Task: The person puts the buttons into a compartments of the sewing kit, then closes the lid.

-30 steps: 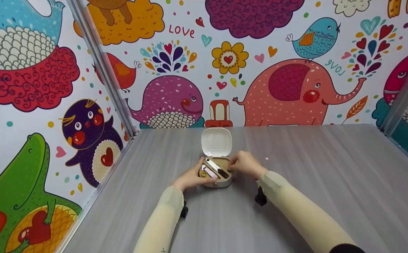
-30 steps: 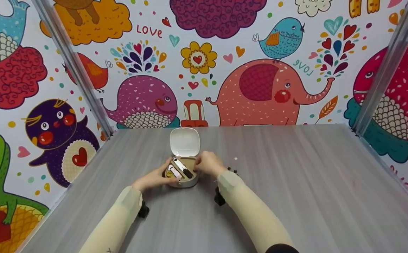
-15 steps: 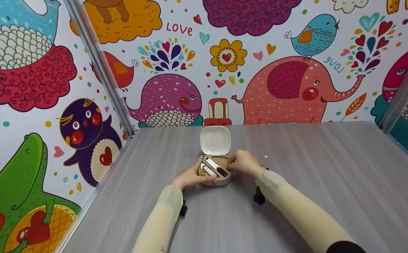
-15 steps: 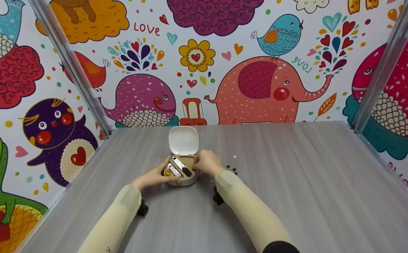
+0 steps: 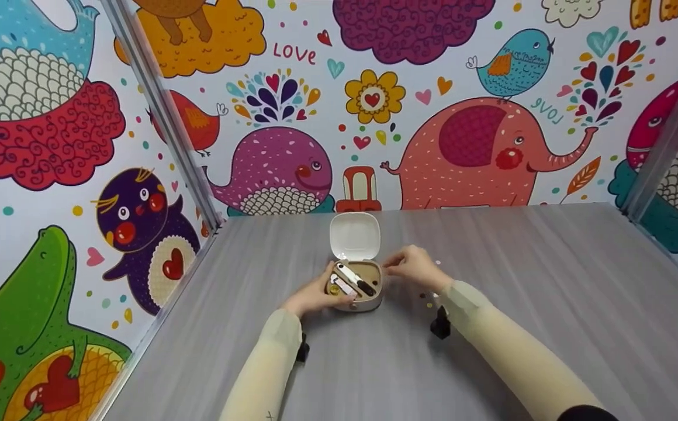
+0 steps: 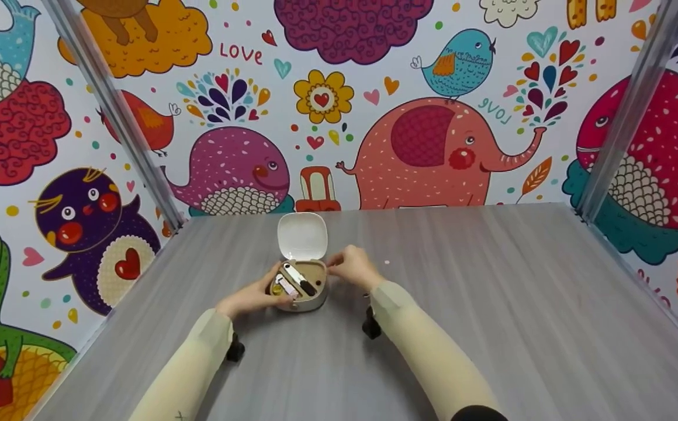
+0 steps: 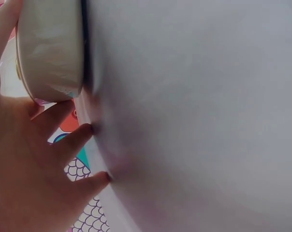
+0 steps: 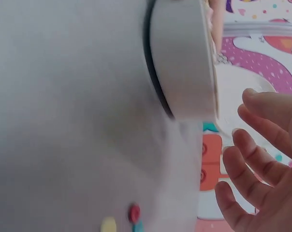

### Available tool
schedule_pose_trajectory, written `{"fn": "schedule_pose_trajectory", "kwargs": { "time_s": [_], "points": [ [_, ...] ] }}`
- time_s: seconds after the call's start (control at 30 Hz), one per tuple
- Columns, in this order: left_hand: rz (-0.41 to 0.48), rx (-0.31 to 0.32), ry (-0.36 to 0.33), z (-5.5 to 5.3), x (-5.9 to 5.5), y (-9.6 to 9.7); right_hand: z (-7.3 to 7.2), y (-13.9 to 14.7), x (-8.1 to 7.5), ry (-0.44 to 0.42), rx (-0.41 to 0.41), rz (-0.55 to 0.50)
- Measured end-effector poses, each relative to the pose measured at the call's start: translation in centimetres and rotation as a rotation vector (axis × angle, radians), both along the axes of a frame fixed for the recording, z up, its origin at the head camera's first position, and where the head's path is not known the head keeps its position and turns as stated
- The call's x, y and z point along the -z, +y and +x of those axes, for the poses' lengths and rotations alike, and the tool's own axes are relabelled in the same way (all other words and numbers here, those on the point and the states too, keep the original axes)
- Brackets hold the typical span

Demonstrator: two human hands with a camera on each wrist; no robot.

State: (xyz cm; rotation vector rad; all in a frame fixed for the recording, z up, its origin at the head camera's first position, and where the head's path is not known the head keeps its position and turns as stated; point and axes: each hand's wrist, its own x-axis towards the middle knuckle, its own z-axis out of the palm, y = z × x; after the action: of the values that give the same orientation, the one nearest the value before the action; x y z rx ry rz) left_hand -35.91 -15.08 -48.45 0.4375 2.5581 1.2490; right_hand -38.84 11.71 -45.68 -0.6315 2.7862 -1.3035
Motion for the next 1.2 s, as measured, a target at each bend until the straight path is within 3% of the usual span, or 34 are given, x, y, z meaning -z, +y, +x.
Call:
{"fn": "schedule_pose_trajectory", "kwargs": {
  "time_s": [0.13,0.37,0.67,0.87,1.2],
  "points": [
    [-0.007,0.002,-0.012,-0.1,0.0,-0.2,0.0,1.8,0.3,0.002,0.032,-0.006],
    [0.000,0.000,-0.032,0.0,-0.2,-0.5,0.2,5.3,1.8,-0.107,0.047,-0.070],
    [-0.003,-0.007,-0.008,0.0,-0.3,-1.1,0.2,8.9,3.3,-0.055,0.075,-0.076],
    [0.012,0.004,0.010,-0.2,-0.3,-0.8,0.3,10.0,3.8,-0.074,0.138,-0.048],
    [0.011,0.010,0.001,-0.2,0.1,-0.1,0.6,10.3,4.1,-0.050,0.149,0.004]
  ]
}}
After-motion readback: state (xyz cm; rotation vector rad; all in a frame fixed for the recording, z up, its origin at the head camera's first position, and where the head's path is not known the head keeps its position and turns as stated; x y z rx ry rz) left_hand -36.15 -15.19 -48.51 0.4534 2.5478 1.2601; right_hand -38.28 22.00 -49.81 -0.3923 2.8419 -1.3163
